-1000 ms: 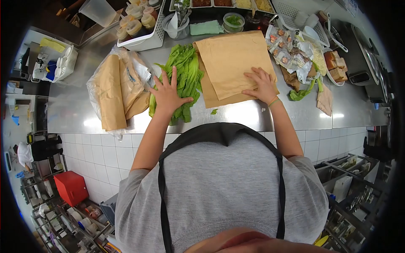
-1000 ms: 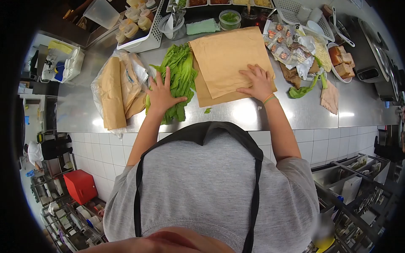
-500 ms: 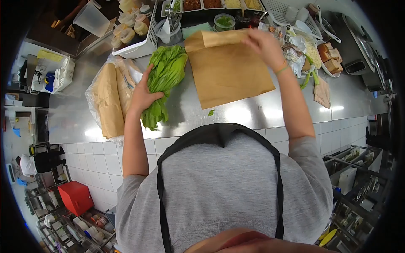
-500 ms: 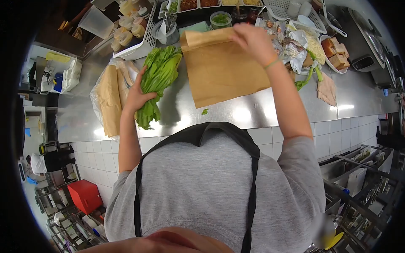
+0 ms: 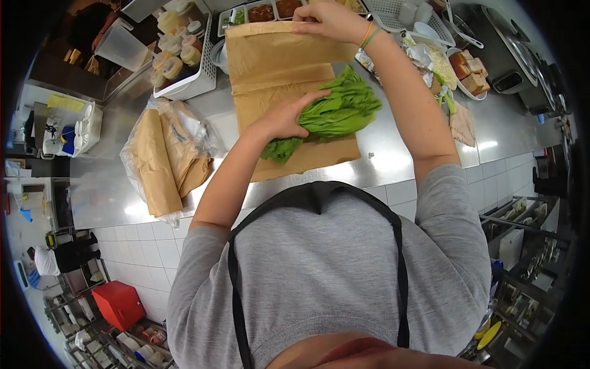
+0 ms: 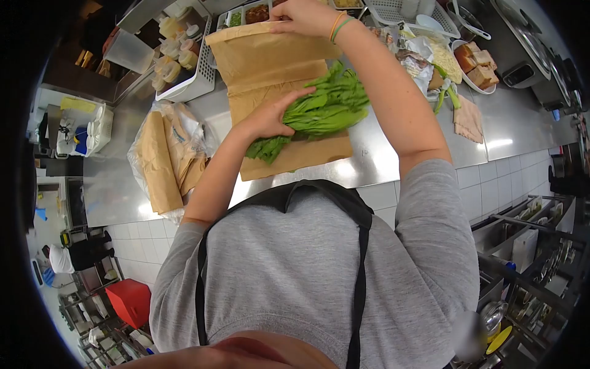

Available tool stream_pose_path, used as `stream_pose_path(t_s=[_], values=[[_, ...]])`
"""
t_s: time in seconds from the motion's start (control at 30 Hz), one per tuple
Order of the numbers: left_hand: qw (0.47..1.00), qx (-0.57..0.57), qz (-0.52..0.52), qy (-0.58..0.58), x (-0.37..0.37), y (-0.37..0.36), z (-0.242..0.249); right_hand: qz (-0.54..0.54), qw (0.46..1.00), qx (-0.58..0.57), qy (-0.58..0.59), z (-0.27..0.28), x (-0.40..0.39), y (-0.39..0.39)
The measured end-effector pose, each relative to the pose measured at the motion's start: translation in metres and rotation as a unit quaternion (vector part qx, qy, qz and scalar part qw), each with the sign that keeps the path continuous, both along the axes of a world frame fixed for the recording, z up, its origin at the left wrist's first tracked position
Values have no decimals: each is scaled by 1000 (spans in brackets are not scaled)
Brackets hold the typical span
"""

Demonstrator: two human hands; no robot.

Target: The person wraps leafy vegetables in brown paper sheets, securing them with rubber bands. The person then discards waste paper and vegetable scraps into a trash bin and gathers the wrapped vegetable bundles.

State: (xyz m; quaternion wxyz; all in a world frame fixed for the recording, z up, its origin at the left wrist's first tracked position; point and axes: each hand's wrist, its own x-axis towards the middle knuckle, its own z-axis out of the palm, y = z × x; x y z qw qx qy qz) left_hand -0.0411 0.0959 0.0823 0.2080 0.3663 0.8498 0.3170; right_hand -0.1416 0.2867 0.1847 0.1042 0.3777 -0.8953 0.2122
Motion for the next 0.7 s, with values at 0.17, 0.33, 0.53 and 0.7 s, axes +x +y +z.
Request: stream_pose_path(t_s=[0.17,0.33,0.53,0.7], values=[[992,-114,-40,43,-26,-19,-39,3,997,-59,40,17,63,7],[982,-186,-11,39,-25,-29,-25,59,958,-239,-147,-20,135,29],[998,-43,-29,28,-38,-32,-31,44,962,-50,-264,-165,194,12],[974,-182,7,137,-30,-56,-16,-74,964,1,-255,-184,207,27]])
